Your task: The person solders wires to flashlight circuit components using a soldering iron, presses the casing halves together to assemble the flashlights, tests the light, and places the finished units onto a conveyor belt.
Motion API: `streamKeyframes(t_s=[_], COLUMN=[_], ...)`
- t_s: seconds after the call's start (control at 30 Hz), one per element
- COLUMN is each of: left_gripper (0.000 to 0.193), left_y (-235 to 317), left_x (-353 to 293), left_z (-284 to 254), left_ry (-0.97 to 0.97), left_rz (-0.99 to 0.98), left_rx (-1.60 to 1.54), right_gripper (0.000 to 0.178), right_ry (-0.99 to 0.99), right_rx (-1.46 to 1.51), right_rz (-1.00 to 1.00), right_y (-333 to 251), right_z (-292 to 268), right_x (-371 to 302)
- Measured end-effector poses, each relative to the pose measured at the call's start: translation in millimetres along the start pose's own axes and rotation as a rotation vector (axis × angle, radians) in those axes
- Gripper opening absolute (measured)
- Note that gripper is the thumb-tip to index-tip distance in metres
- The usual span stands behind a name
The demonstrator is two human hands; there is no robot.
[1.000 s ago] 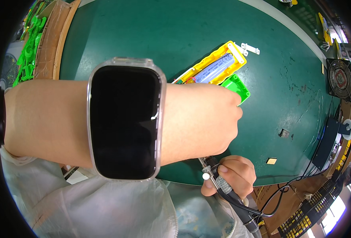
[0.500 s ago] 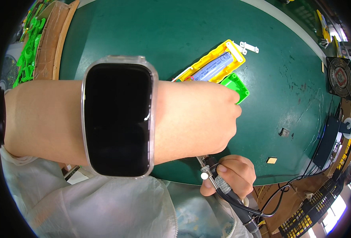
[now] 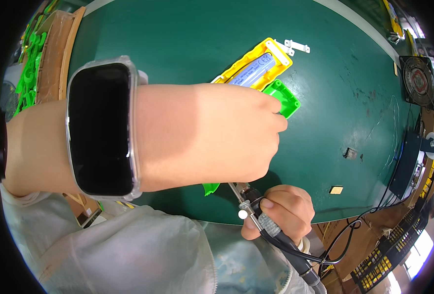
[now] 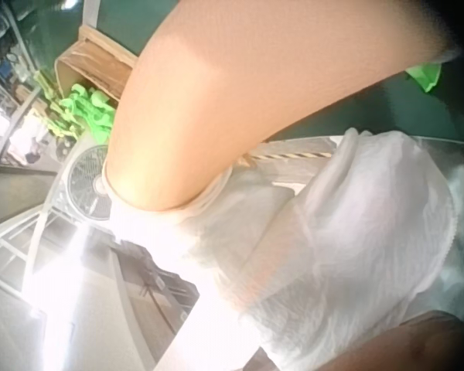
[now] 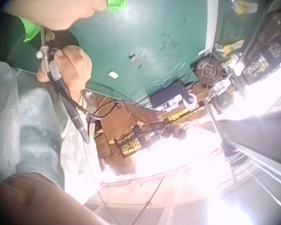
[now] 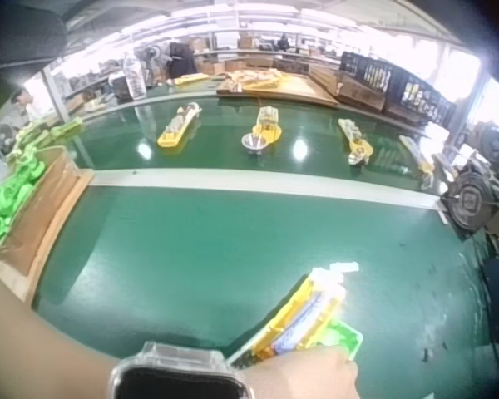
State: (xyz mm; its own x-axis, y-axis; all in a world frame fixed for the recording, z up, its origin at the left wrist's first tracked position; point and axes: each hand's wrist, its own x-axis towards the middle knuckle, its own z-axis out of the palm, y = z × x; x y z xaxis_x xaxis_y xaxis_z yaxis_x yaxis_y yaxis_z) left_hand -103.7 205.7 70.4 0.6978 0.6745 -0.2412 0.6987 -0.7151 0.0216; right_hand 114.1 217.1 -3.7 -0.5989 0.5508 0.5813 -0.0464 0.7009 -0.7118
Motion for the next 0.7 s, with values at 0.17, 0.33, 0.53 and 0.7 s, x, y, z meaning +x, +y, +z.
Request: streamKeyframes(t_s=[0.17, 0.33, 0.53, 0.7], left_gripper=[0.003, 0.003, 0.003, 0.003], left_y=[-1, 0, 0, 1], left_x=[-1, -1, -3, -2], left_z=[-1, 0, 7, 13], left_ry=[-0.007, -0.011, 0.015, 0.019], left_rz=[-0.025, -0.057, -0.095, -0.110], left_rx=[-0.007, -0.018, -0.017, -0.039], right_gripper=[0.035, 0.038, 0.038, 0.038], right_ry=[0.041, 0.073, 0.087, 0.062], right_rx=[0.083, 0.120, 0.058, 0.045], right_rz=[-0.040, -0.085, -0.068, -0.076], right_y=[4, 9, 6, 6], right_z=[3, 3, -2, -1], right_x=[-1, -3, -7, -7])
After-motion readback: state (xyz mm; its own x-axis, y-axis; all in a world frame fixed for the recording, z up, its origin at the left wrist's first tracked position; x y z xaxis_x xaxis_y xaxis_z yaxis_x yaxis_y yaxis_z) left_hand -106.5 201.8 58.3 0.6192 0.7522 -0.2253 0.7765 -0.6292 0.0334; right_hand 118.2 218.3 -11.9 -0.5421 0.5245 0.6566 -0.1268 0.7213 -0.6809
